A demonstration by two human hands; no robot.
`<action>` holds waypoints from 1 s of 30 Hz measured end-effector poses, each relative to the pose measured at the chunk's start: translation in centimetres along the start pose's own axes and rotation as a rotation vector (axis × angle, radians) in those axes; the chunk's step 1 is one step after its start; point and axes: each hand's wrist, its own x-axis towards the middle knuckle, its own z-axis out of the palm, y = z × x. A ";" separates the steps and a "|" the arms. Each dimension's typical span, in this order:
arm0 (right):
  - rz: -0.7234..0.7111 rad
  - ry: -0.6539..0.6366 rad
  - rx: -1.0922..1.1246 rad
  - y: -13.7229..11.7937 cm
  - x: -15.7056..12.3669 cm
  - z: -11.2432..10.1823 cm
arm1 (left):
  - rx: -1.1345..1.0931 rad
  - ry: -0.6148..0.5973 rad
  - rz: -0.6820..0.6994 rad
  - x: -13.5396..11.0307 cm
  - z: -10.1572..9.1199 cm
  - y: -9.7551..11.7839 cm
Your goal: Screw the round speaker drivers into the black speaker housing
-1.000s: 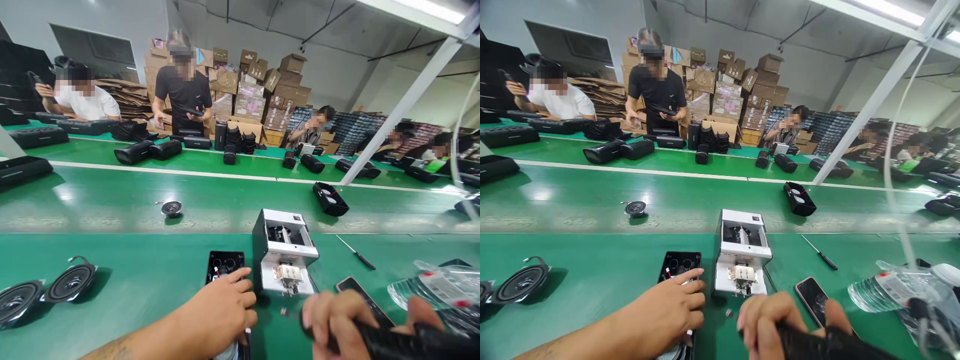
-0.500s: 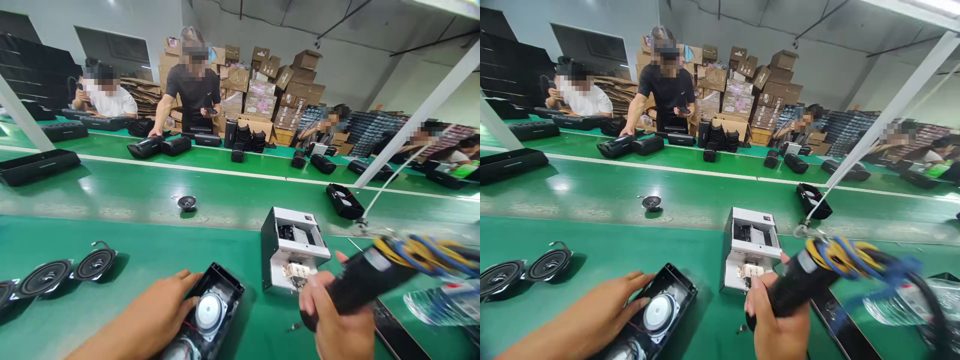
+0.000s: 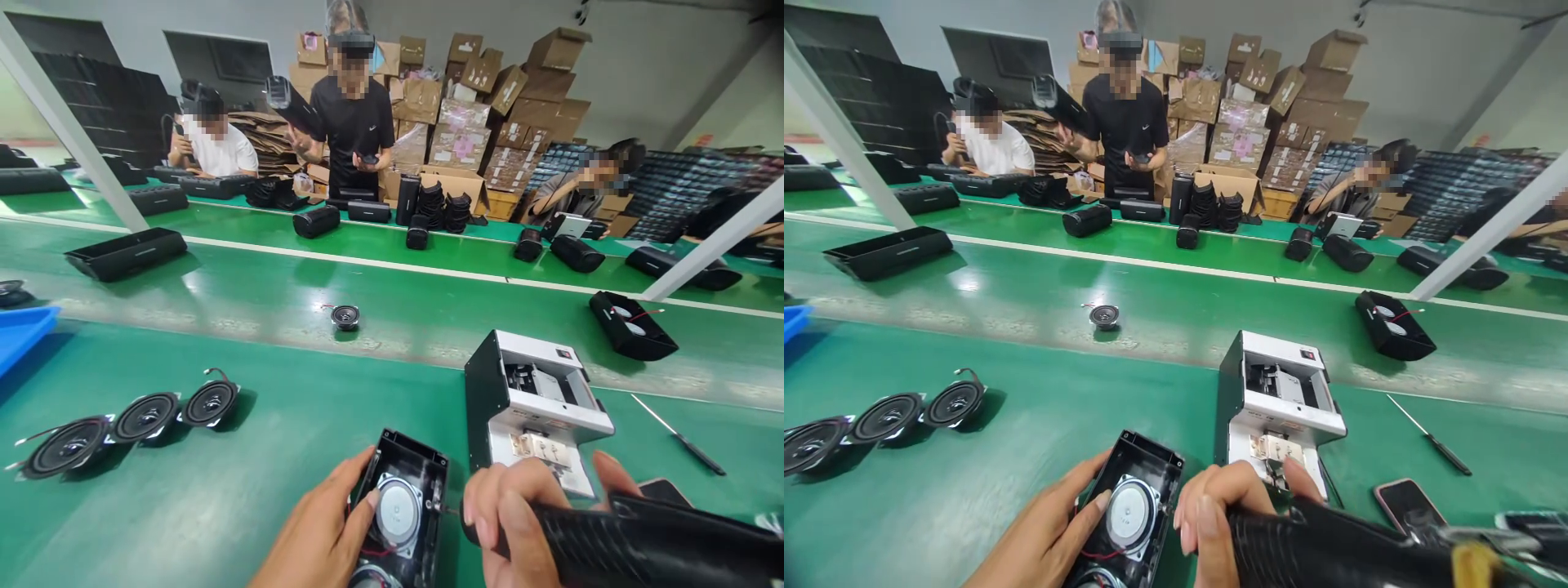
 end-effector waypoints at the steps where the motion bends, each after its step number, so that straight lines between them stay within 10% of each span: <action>1: -0.004 -0.017 -0.014 0.7 0.0 -0.2 | 0.007 -0.003 0.006 0.0 0.0 -0.2; 20: 0.128 -0.150 -0.114 3.7 -0.1 -1.7 | 0.049 -0.077 -0.042 -0.2 -0.1 -1.4; 30: 0.230 -0.464 -0.149 5.6 0.9 -1.9 | 0.029 -0.061 -0.022 -0.1 -0.3 -0.4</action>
